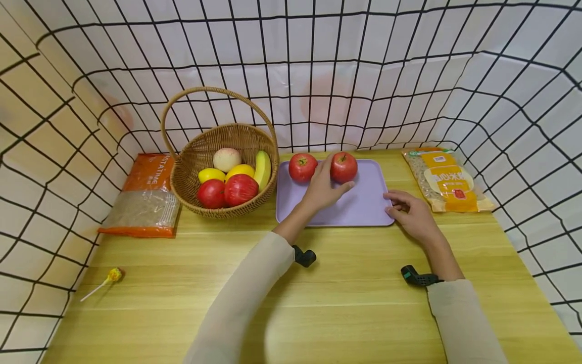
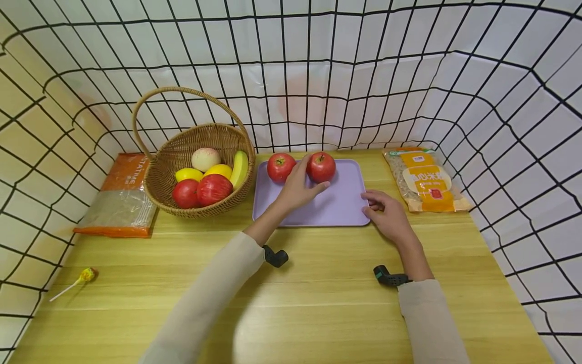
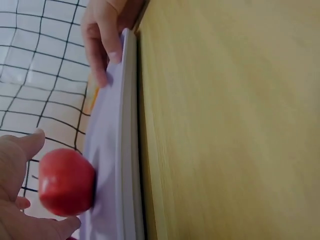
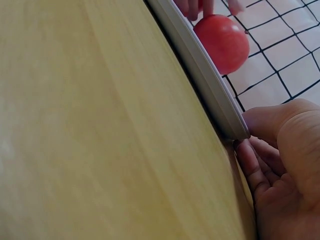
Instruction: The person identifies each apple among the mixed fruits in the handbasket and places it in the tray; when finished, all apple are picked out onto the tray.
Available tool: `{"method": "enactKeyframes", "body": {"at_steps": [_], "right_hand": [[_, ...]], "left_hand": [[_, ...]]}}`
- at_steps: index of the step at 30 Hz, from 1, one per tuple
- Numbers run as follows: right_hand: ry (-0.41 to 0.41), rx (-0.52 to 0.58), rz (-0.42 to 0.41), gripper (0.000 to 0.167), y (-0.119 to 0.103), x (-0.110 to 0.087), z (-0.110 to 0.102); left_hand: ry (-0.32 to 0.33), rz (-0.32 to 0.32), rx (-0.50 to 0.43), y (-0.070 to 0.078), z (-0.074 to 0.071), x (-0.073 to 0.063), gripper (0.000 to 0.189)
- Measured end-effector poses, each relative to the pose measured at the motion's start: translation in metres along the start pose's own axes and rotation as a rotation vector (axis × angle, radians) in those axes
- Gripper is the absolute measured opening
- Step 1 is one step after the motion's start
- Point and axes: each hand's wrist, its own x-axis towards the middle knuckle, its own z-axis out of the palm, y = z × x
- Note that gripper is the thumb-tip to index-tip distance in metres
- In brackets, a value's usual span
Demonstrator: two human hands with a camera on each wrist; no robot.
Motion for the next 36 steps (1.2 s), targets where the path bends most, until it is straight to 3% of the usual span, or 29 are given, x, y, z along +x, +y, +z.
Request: {"method": "enactKeyframes", "body": {"at_steps": [8, 13, 21, 29, 36], "right_hand": [[-0.012, 0.004, 0.005, 0.039, 0.001, -0.001, -0.001], [-0.010, 0.012, -0.003, 0.038, 0.001, -0.001, -0.001], [-0.010, 0.014, -0.014, 0.039, 0.001, -0.001, 0.000], [-0.015, -0.001, -0.001, 0.039, -0.003, -0.001, -0.002], [-0.020, -0.005, 0.014, 0.039, -0.003, -0.002, -0.002]], "left_hand": [[-0.037, 0.066, 0.040, 0.003, -0.027, -0.026, 0.092], [-0.046, 0.082, -0.016, 0.007, -0.051, -0.042, 0.087], [-0.005, 0.181, -0.079, 0.007, -0.088, -0.075, 0.081], [0.083, 0.222, -0.089, 0.000, -0.125, -0.107, 0.078], [0.203, 0.229, -0.052, -0.012, -0.153, -0.122, 0.077]]}}
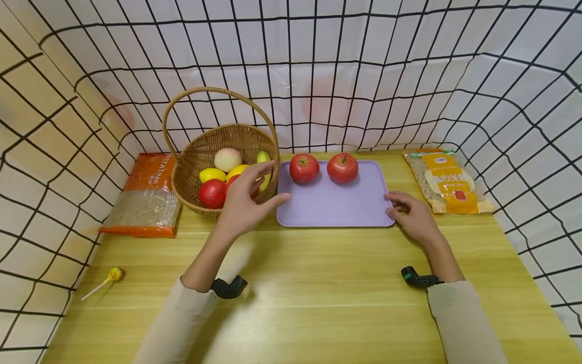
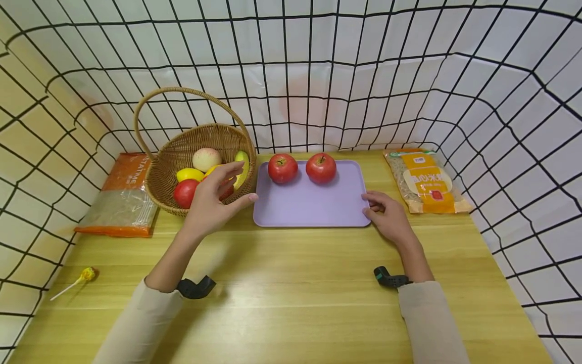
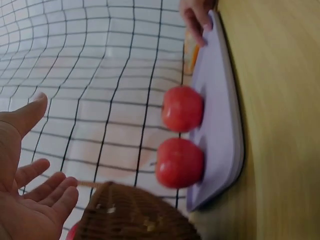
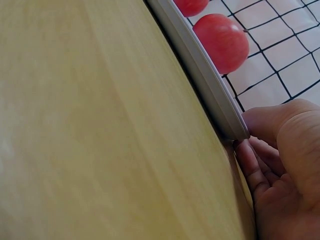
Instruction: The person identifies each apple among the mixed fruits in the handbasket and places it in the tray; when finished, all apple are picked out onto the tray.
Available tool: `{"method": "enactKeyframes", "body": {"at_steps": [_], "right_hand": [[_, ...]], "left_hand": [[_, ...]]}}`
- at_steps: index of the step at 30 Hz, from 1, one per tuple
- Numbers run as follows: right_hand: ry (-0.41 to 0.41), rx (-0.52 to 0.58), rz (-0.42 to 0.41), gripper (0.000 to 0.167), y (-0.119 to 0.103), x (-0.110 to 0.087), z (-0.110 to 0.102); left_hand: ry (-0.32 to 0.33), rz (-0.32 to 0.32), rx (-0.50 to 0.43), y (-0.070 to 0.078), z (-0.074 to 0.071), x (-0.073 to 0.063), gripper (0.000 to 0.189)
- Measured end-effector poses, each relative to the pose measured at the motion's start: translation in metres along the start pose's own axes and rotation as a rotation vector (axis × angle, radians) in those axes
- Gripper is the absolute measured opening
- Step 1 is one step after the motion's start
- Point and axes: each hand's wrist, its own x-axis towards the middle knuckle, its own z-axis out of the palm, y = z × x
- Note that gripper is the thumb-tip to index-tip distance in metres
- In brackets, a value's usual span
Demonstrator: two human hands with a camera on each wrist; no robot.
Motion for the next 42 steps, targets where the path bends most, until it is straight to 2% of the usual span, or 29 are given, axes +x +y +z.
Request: {"method": "enactKeyframes", "body": {"at_steps": [4, 9, 15, 20, 24, 32, 42], "right_hand": [[-0.011, 0.011, 0.016, 0.041, -0.003, -0.001, 0.000], [-0.017, 0.017, 0.022, 0.041, -0.004, -0.001, -0.001], [-0.007, -0.003, 0.010, 0.040, -0.003, 0.000, -0.001], [-0.003, 0.000, 0.007, 0.039, -0.002, 0.000, -0.001], [-0.006, 0.000, 0.011, 0.039, -0.001, 0.000, -0.001], [0.002, 0.001, 0.009, 0.039, 0.000, 0.001, 0.001], [0.008, 0.003, 0.004, 0.039, 0.001, 0.002, 0.001]], "left_hand": [[0.040, 0.012, 0.031, -0.004, -0.012, -0.004, 0.077], [0.056, 0.005, 0.055, -0.009, -0.024, -0.006, 0.077], [0.082, 0.004, 0.129, -0.014, -0.038, -0.010, 0.073], [0.076, 0.008, 0.180, -0.016, -0.048, -0.012, 0.069], [0.054, -0.013, 0.210, -0.020, -0.054, -0.014, 0.066], [0.007, -0.106, 0.286, -0.030, -0.062, -0.014, 0.069], [-0.117, -0.270, 0.339, -0.030, -0.065, -0.006, 0.083]]}}
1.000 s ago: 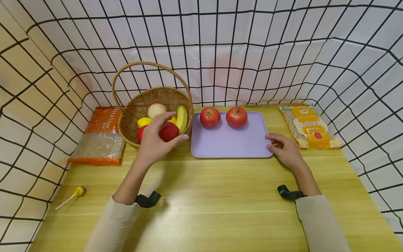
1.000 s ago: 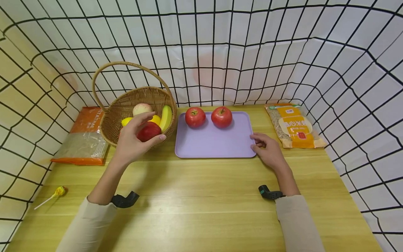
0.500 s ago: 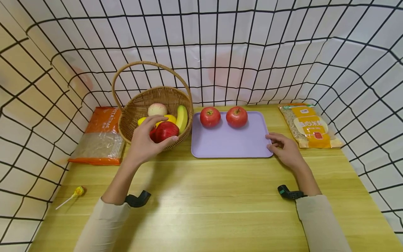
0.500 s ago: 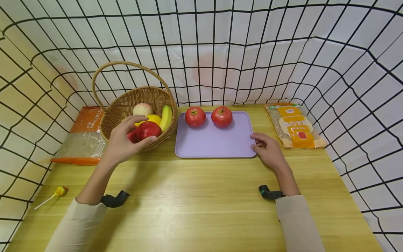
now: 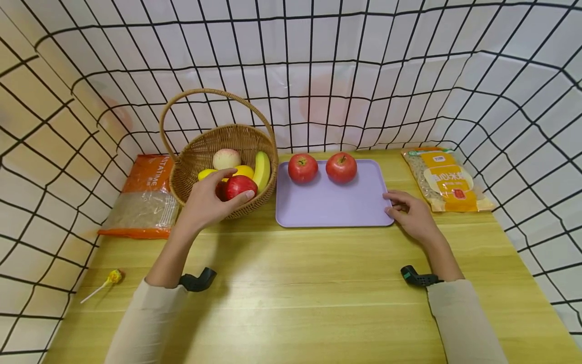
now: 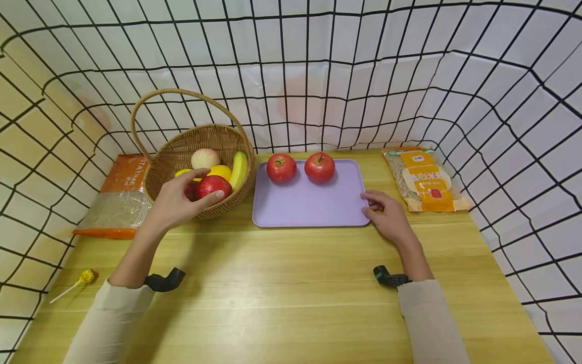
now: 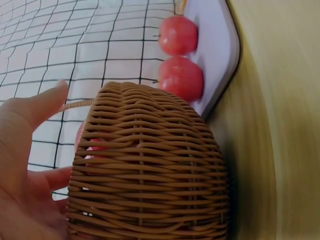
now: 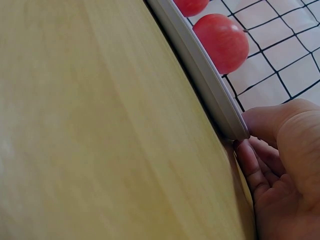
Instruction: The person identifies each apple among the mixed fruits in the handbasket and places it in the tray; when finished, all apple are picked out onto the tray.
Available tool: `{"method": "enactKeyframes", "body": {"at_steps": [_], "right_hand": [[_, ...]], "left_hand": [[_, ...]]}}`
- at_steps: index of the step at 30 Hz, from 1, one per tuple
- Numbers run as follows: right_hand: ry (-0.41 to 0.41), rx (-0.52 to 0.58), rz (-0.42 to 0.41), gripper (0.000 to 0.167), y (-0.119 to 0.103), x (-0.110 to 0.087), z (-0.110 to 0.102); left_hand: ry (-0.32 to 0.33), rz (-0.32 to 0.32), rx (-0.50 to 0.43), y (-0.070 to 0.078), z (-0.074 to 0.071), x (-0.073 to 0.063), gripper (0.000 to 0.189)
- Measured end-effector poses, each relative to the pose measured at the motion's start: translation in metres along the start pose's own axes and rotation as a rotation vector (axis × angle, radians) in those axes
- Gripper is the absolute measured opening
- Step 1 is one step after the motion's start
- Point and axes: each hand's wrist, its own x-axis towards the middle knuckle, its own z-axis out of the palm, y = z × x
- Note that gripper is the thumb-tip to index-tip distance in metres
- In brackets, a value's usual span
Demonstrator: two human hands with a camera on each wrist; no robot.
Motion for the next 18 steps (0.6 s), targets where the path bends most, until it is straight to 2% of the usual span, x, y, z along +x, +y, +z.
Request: {"method": "enactKeyframes", "body": {"at_steps": [8, 18], "right_hand": [[0.002, 0.006, -0.003, 0.039, 0.0002, 0.0004, -0.0005], [0.010, -0.002, -0.008, 0.038, 0.0009, 0.0001, 0.0006]], "left_hand": [[-0.067, -0.051, 0.066, -0.0010, 0.0014, 0.0025, 0.082], [-0.122, 0.005, 0.106, -0.0002, 0.0044, 0.0042, 0.080]]}}
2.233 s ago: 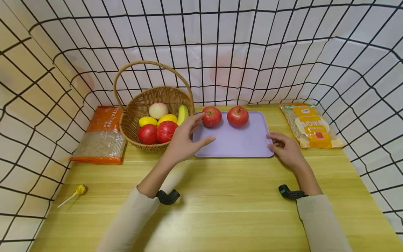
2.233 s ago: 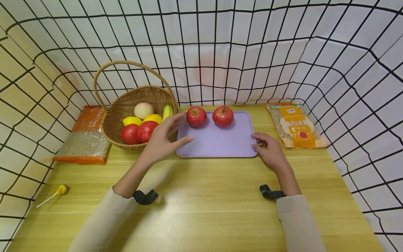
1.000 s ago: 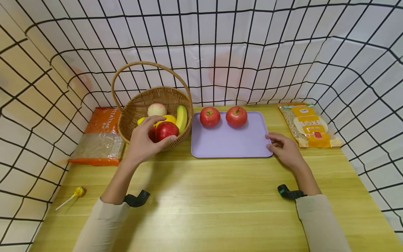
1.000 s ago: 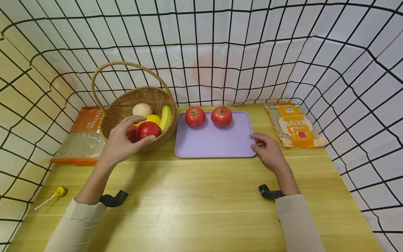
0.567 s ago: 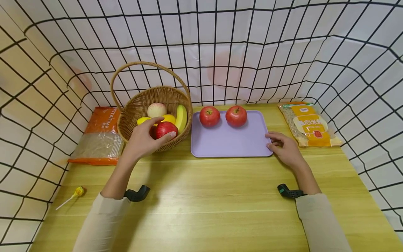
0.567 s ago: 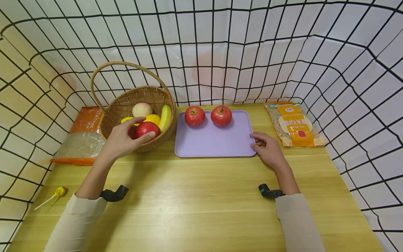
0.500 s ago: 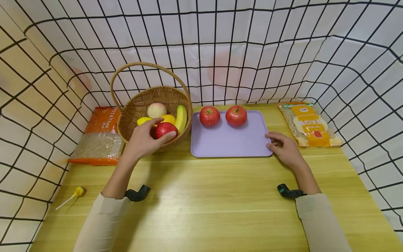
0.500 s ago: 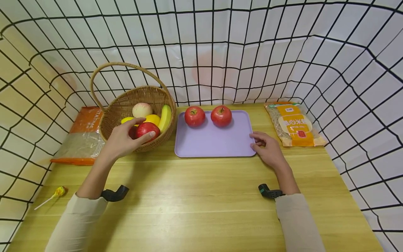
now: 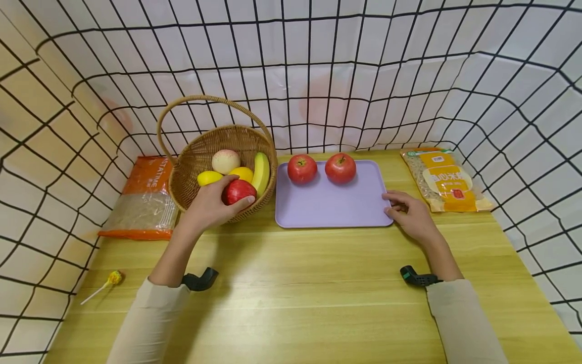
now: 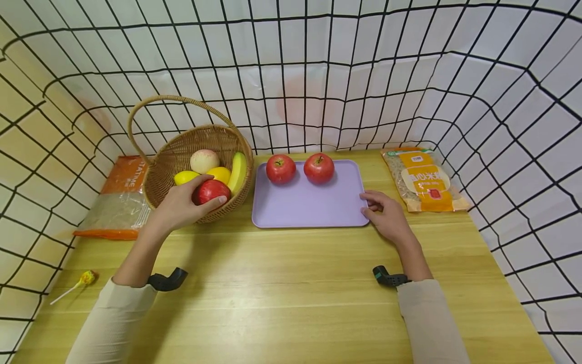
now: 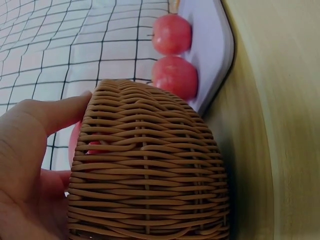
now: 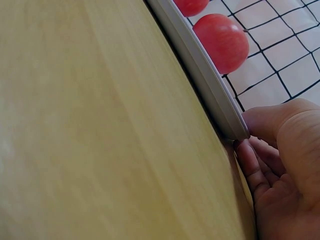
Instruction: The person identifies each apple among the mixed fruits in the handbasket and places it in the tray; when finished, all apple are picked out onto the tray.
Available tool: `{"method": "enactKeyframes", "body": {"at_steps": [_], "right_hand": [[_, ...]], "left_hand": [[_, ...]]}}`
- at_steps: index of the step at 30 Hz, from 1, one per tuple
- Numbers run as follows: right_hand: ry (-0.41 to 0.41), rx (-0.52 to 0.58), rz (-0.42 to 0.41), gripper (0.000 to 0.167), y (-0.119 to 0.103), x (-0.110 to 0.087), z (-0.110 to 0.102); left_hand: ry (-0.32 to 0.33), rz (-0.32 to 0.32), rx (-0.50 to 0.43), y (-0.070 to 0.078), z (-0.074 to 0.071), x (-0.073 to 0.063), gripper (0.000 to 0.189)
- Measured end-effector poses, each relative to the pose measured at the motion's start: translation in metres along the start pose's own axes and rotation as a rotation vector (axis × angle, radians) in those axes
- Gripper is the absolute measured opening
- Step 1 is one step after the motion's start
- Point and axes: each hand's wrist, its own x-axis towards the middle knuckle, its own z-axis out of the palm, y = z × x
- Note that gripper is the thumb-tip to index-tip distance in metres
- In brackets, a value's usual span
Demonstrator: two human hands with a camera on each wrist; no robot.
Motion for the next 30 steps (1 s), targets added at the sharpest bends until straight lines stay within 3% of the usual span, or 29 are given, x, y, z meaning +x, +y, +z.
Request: {"method": "enactKeyframes", "body": {"at_steps": [13, 23, 30], "right_hand": [[-0.020, -0.002, 0.010, 0.039, -0.0008, -0.0001, -0.0015], [-0.025, 0.002, 0.022, 0.040, -0.0004, -0.0009, -0.0004], [-0.017, -0.002, 0.021, 0.039, 0.0005, -0.0006, -0.0007]], "left_hand": [[0.060, 0.051, -0.039, 0.0068, 0.0069, 0.0038, 0.083], [0.260, 0.051, -0.099, 0.0063, 0.0090, 0.0018, 0.086], [0.322, -0.009, -0.116, 0.0082, 0.0073, -0.0007, 0.094]]}}
